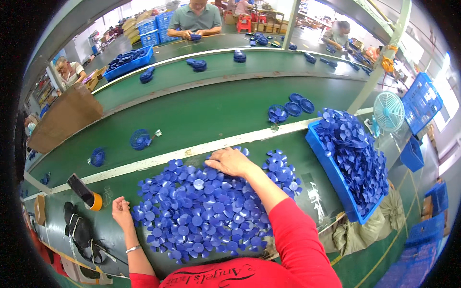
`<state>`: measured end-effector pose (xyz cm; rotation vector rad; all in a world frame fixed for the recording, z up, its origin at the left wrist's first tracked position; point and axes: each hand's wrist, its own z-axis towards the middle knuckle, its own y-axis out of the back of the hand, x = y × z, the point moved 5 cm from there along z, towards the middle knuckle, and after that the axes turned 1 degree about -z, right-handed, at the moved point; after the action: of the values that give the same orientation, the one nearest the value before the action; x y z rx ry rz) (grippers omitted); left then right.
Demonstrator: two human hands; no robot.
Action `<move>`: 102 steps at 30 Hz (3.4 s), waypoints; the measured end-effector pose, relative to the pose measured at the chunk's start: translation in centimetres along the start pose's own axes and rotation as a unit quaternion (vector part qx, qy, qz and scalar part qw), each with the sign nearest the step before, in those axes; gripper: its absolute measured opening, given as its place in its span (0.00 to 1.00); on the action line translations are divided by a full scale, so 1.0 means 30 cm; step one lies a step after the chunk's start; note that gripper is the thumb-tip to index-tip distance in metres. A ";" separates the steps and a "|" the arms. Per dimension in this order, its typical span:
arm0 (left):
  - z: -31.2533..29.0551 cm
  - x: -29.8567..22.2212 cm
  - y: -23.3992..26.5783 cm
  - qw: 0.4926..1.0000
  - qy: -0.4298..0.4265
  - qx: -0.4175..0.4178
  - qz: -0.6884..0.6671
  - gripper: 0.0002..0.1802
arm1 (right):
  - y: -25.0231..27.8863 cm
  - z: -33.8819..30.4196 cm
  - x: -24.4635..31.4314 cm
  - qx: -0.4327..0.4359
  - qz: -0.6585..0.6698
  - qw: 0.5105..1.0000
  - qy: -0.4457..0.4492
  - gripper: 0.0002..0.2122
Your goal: Assembling blue plastic fan guards by manually attaching center caps.
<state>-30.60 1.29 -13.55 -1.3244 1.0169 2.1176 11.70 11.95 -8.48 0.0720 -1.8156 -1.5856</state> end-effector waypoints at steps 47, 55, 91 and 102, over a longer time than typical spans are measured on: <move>-0.125 -0.683 -0.631 0.920 -0.014 0.284 -0.268 0.22 | 0.249 -0.268 0.379 -0.444 -0.140 0.884 0.040 0.16; -0.404 -0.731 -0.472 0.891 -0.071 0.306 -0.328 0.27 | 0.194 -0.291 0.559 -0.370 -0.163 0.912 0.066 0.13; -0.340 -0.737 -0.555 0.914 -0.061 0.369 -0.159 0.15 | 0.134 -0.244 0.327 -0.303 0.099 0.935 -0.155 0.20; 0.272 -0.337 -0.593 0.977 0.083 0.183 -0.070 0.16 | 0.248 -0.416 -0.296 -0.386 0.111 0.871 -0.282 0.23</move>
<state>-18.49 19.01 -8.54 -1.3557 1.2682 1.6392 27.97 7.48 -6.17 -1.0247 -1.3446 -2.1754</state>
